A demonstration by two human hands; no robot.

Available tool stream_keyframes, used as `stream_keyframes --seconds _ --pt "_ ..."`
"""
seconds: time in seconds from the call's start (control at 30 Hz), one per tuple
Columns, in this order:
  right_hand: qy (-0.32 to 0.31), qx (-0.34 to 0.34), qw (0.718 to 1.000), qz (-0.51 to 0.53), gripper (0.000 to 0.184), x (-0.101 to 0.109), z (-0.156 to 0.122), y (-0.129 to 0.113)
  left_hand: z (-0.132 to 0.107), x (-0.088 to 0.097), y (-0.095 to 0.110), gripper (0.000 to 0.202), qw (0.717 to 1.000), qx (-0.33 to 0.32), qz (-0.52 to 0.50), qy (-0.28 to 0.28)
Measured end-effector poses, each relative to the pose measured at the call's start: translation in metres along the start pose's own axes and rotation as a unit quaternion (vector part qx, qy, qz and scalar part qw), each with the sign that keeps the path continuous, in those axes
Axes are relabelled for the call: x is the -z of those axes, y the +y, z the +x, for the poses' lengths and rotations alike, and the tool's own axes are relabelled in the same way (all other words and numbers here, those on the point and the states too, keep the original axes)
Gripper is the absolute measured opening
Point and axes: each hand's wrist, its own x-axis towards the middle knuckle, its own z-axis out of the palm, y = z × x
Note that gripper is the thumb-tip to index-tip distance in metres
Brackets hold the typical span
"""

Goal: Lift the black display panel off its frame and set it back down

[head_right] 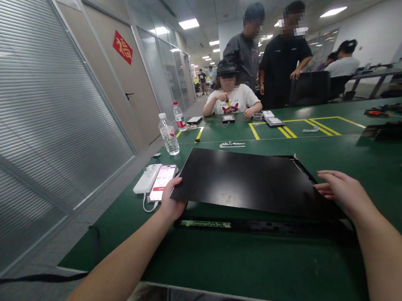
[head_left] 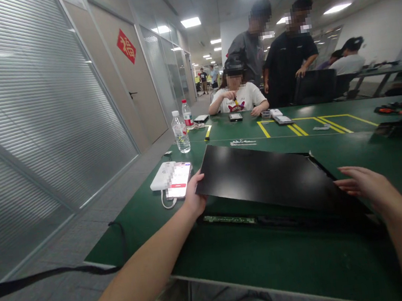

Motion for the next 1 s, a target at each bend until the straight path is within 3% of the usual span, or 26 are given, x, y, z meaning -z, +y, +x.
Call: stream_keyframes --seconds 0.2,0.47,0.83,1.0 --pt "0.015 0.028 0.998 -0.047 0.033 0.000 0.008 0.007 0.001 0.003 0.001 0.054 1.000 0.012 0.006 -0.011" --pt "0.022 0.035 0.999 -0.017 0.033 -0.004 0.009 0.010 0.001 0.001 0.004 0.040 1.000 -0.015 0.008 -0.023" --pt "0.050 0.036 0.998 -0.014 0.024 -0.005 -0.001 0.003 -0.001 -0.003 0.006 0.062 0.999 -0.008 0.019 -0.048" --pt "0.064 0.030 0.997 -0.016 0.032 -0.006 -0.002 0.001 0.000 -0.002 0.006 0.064 0.999 0.000 0.014 -0.044"
